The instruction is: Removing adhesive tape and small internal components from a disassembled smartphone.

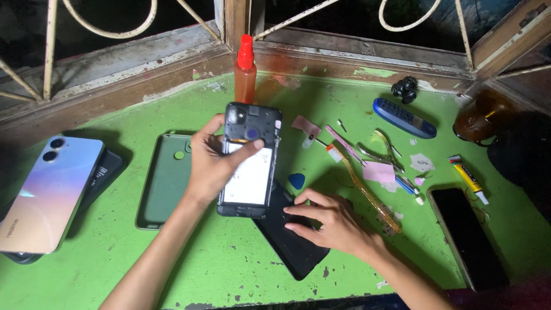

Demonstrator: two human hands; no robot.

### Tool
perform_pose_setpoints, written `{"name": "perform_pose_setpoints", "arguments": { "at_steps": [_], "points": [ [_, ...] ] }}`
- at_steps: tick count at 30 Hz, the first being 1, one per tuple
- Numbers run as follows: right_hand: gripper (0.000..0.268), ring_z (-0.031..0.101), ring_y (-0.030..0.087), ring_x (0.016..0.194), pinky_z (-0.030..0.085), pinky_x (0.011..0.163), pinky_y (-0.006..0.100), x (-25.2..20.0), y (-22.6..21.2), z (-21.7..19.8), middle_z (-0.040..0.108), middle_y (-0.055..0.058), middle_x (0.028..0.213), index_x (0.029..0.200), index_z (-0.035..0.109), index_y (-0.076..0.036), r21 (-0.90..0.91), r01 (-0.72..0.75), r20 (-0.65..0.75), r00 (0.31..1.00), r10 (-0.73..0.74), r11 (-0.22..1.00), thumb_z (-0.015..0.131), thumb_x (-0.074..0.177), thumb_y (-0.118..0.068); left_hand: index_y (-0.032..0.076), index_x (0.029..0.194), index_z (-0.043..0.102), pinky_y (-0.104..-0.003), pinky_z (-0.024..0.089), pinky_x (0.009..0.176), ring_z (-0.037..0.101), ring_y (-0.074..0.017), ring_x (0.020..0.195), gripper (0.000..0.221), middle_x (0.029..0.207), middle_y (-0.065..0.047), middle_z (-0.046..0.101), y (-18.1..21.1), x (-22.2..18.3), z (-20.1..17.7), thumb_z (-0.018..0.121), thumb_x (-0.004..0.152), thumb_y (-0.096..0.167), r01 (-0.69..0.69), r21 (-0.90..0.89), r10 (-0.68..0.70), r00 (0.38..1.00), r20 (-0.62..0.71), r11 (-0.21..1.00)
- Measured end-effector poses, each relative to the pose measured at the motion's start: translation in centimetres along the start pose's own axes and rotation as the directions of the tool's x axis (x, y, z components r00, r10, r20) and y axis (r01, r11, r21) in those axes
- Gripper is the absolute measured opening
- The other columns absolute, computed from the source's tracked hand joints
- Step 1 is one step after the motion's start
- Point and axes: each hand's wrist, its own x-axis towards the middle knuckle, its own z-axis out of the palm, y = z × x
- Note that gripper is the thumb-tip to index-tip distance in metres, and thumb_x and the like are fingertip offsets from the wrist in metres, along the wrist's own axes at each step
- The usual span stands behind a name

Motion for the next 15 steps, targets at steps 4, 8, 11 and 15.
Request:
{"name": "perform_pose_setpoints", "arguments": {
  "at_steps": [4, 8, 11, 15],
  "points": [
    [0.031, 0.04, 0.006, 0.049, 0.042, 0.044, 0.019, 0.1, 0.2, 0.6, 0.064, 0.004, 0.102, 0.116, 0.075, -0.007, 0.044, -0.031, 0.063, 0.998, 0.028, 0.999, 0.075, 0.093, -0.028, 0.01, 0.108, 0.069, -0.025, 0.06, 0.082, 0.074, -0.0144, 0.092, 0.032, 0.106, -0.004, 0.076, 0.3, 0.9, -1.3, 0.084, 0.081, 0.009, 0.041, 0.012, -0.041, 0.999, -0.031, 0.999],
    [0.008, 0.064, 0.012, 0.063, 0.053, 0.057, 0.025, 0.6, -0.2, 0.2, 0.066, -0.002, 0.089, 0.094, 0.078, -0.015, 0.071, -0.094, 0.084, 0.993, 0.088, 0.993, 0.07, 0.093, -0.017, 0.006, 0.109, 0.07, -0.028, 0.065, 0.071, 0.073, -0.0146, 0.074, 0.04, 0.087, -0.01, 0.074, -0.3, 1.5, -2.4, 0.088, 0.073, 0.002, 0.088, -0.164, -0.121, 0.971, -0.205, 0.983],
    [0.008, 0.066, 0.012, 0.067, 0.055, 0.059, 0.026, 0.5, 0.3, 0.6, 0.066, 0.0, 0.089, 0.094, 0.076, -0.013, 0.1, -0.108, 0.102, 0.99, 0.098, 0.989, 0.068, 0.094, -0.013, 0.008, 0.106, 0.07, -0.028, 0.065, 0.067, 0.073, -0.0157, 0.072, 0.038, 0.084, -0.011, 0.073, 0.0, 1.7, -2.9, 0.088, 0.073, 0.003, 0.114, -0.182, -0.155, 0.96, -0.232, 0.977],
    [0.007, 0.068, 0.014, 0.07, 0.057, 0.064, 0.028, 0.5, 0.3, 0.1, 0.066, 0.002, 0.089, 0.094, 0.075, -0.011, 0.125, -0.119, 0.101, 0.989, 0.107, 0.985, 0.068, 0.094, -0.011, 0.008, 0.104, 0.071, -0.028, 0.064, 0.066, 0.074, -0.0174, 0.071, 0.037, 0.083, -0.012, 0.073, 0.1, 1.7, -2.9, 0.088, 0.072, 0.003, 0.128, -0.191, -0.172, 0.957, -0.236, 0.973]
  ]
}}
